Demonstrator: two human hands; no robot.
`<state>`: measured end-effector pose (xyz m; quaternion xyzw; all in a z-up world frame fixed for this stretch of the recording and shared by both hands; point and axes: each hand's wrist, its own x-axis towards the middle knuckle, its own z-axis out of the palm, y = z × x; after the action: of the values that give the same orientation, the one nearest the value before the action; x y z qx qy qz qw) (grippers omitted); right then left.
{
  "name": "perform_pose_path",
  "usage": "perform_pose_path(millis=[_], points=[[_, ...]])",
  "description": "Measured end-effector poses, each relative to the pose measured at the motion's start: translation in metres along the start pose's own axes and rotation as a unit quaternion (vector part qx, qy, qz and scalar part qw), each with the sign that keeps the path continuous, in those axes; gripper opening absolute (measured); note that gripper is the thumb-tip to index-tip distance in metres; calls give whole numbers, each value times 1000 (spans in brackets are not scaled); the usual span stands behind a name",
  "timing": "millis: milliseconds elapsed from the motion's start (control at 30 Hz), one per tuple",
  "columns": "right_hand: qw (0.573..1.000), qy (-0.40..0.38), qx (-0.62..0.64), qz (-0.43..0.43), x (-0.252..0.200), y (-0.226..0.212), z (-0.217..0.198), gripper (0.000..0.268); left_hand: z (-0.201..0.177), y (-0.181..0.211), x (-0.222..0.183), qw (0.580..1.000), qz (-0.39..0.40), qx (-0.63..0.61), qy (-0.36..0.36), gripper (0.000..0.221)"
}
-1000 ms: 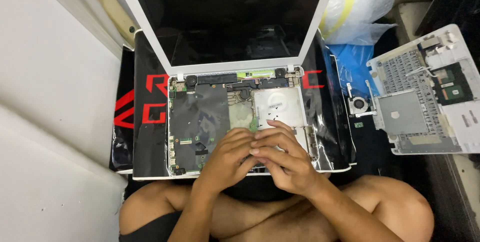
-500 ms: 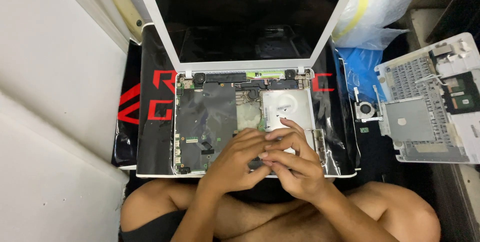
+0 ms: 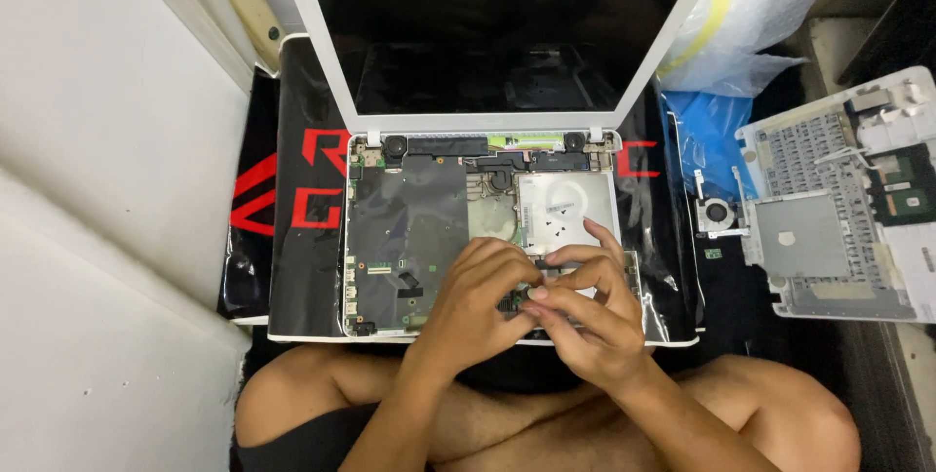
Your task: Removing a small internal circuit board from a disassembled laptop using a screwdriver.
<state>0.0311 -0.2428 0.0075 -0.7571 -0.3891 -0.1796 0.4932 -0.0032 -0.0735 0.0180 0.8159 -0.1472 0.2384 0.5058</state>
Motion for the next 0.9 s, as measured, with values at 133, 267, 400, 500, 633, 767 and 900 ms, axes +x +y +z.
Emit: perform_pose_path(millis=[133,267,400,500,633,767,900], points=[[999,-44,24,-1,5,-2,-3,32,-14,-2,-1,993,-3,-50,-104,27],[994,-93,60,-10,4,0,-5,33,-9,-12,-5,997,24,-39,-55,21],[995,-58,83,-16,1,0,-1,32,3,-14,-8,998,-1,-41,-38,20],[1000,7,24,9,-3,-4,3,38,10,-12,-11,999,3,-54,-1,26],[1000,-12,26,9,3,-8,1,26,5,-8,-9,998,-30,-33,-34,27],[997,-66,41,-2,9,-8,-3,29,-12,-3,-2,989,4,-92,-114,21],[996,-76,50,-1,3,-5,-2,26,-3,-16,-7,995,23,-80,-63,22]])
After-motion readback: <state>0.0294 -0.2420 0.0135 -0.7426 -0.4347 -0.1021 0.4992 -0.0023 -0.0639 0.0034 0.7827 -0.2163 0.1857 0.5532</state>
